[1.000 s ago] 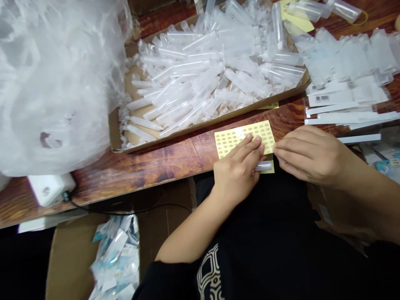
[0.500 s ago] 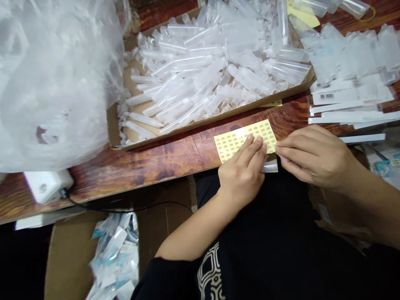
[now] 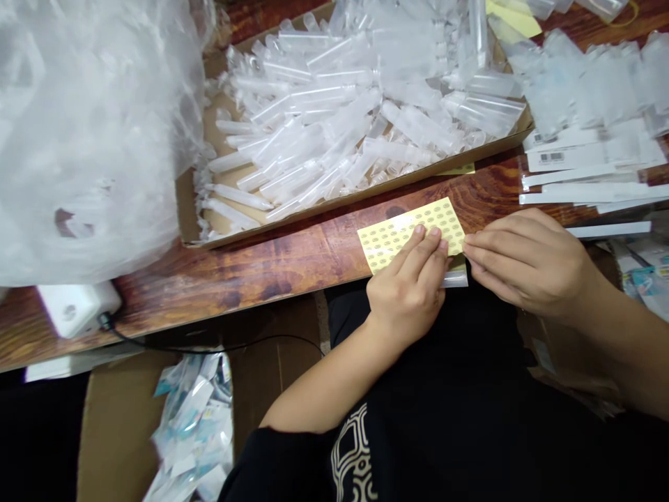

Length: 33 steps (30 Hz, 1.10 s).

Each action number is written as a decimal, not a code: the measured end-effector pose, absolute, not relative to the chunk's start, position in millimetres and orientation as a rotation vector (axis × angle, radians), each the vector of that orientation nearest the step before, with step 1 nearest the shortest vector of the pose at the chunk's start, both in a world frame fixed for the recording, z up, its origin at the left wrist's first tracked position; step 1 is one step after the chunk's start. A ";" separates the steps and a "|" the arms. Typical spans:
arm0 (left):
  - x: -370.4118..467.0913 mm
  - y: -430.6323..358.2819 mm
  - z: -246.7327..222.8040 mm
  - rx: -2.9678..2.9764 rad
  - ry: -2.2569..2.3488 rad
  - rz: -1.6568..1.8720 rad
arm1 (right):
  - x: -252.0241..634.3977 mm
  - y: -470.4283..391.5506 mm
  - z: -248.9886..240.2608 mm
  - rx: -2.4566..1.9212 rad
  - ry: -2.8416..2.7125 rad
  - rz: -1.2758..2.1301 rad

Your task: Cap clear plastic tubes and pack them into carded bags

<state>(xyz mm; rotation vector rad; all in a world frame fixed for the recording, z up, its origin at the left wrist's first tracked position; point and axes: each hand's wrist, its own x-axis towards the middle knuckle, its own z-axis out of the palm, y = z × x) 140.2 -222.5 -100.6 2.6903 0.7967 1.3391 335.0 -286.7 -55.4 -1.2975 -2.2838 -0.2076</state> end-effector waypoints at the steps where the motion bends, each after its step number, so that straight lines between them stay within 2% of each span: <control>1: 140.3 -222.6 -101.1 2.694 0.802 1.349 | 335.0 -286.7 -55.7 -1.295 -2.282 -0.214; 6: 141.1 -223.2 -102.0 2.685 0.811 1.358 | 334.3 -287.6 -57.6 -1.330 -2.270 -0.197; 15: 140.5 -223.8 -99.0 2.685 0.803 1.327 | 329.8 -286.5 -60.1 -1.287 -2.281 -0.369; 27: 137.4 -222.4 -95.9 2.685 0.782 1.283 | 329.3 -282.2 -68.3 -1.323 -2.004 -0.197; 33: 132.5 -203.1 -80.2 2.607 0.723 1.057 | 322.3 -278.9 -64.8 -1.414 -1.612 0.015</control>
